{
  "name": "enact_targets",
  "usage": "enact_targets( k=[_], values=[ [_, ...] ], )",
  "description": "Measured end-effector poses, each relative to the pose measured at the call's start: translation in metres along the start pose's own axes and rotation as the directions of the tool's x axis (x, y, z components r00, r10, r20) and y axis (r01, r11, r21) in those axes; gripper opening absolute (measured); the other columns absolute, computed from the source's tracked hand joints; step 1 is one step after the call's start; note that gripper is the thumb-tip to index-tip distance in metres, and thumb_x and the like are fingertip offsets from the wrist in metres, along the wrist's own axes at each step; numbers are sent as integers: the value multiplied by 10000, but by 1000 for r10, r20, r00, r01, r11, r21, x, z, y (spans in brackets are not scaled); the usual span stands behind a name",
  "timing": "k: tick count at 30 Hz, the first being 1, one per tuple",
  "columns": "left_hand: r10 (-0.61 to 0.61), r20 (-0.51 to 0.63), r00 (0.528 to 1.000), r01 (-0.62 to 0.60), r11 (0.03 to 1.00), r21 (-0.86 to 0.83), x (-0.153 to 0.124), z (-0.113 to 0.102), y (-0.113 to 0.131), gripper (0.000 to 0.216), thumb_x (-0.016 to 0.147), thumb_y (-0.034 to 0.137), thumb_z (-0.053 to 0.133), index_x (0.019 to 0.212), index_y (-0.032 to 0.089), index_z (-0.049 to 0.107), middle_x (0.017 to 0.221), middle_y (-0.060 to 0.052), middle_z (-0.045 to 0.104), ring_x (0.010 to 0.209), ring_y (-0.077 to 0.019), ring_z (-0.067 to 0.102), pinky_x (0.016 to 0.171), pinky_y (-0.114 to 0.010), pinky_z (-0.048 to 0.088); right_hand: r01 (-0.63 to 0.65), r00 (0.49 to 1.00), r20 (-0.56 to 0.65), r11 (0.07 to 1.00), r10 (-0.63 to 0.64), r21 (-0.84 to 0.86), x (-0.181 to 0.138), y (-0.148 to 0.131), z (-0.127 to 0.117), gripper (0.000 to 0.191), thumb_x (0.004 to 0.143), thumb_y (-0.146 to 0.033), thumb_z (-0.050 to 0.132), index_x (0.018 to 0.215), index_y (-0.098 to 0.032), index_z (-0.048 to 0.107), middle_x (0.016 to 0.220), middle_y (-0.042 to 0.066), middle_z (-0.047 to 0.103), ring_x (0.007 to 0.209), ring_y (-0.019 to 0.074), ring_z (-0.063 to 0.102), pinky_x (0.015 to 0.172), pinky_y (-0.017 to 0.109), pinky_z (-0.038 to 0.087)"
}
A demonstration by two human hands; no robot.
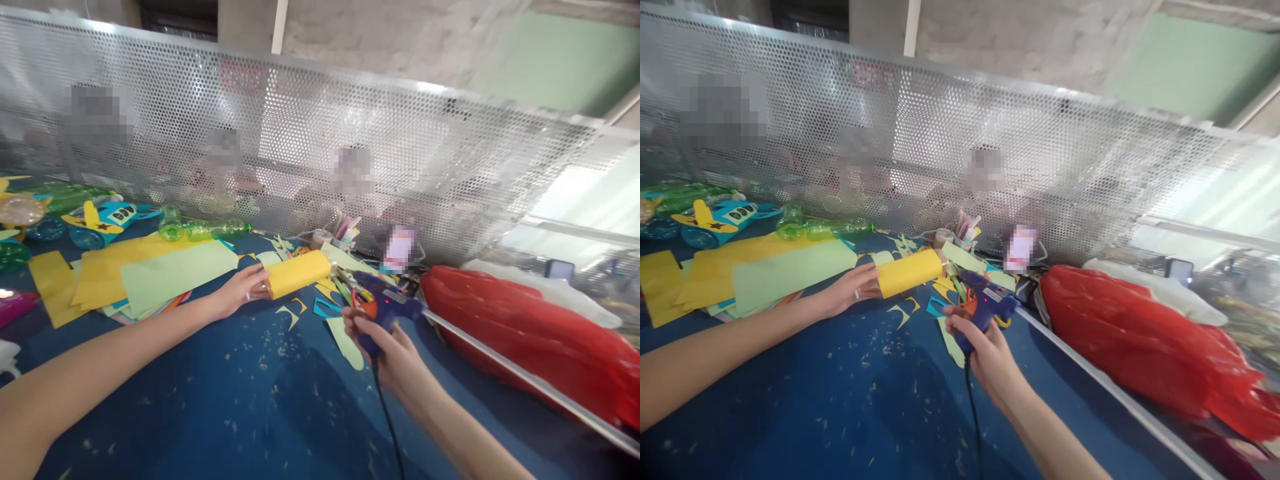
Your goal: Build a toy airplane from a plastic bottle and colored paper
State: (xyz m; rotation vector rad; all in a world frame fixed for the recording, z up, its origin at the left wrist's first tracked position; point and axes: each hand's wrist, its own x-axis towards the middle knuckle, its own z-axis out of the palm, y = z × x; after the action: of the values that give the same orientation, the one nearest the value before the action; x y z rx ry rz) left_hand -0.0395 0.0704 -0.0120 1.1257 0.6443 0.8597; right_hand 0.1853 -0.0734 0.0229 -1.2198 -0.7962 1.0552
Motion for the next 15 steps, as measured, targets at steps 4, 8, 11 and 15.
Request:
enact_targets(
  k=[4, 8, 11, 15],
  values=[
    [-1, 26, 1000, 2, 999, -35, 2, -3, 0, 347, 815, 345, 600, 1113, 178, 539, 1089, -99, 637, 885, -198, 645, 817, -327, 478, 136, 970, 218, 984, -109, -115, 3, 19, 20, 281, 739, -356, 646, 977, -207, 631, 1055, 62, 672, 894, 203, 620, 822, 333, 490],
    [-46, 89, 995, 52, 997, -64, 5, -7, 0, 383, 822, 377, 576, 1146, 175, 541, 1087, -108, 643, 930, -216, 633, 847, -347, 479, 292, 927, 328, 903, -184, -316, -4, 33, 27, 320, 785, -425, 587, 1012, -201, 579, 1039, 78, 645, 876, 208, 597, 788, 330, 481],
    [-63, 107, 992, 70, 996, -57, 6, -10, 0, 401, 838, 397, 542, 1160, 158, 545, 1054, -118, 658, 920, -216, 632, 868, -360, 473, 367, 907, 351, 846, -233, -387, -10, 38, 27, 275, 853, -445, 484, 944, -196, 557, 853, 50, 622, 680, 169, 555, 660, 304, 482],
    [-91, 85, 992, 94, 995, -33, 7, -10, 0, 414, 848, 407, 521, 1168, 147, 547, 1014, -124, 672, 884, -217, 642, 870, -372, 475, 408, 907, 317, 762, -277, -502, -13, 43, 26, 327, 861, -477, 447, 933, -187, 580, 674, 14, 578, 563, 158, 521, 568, 288, 471]
  ],
)
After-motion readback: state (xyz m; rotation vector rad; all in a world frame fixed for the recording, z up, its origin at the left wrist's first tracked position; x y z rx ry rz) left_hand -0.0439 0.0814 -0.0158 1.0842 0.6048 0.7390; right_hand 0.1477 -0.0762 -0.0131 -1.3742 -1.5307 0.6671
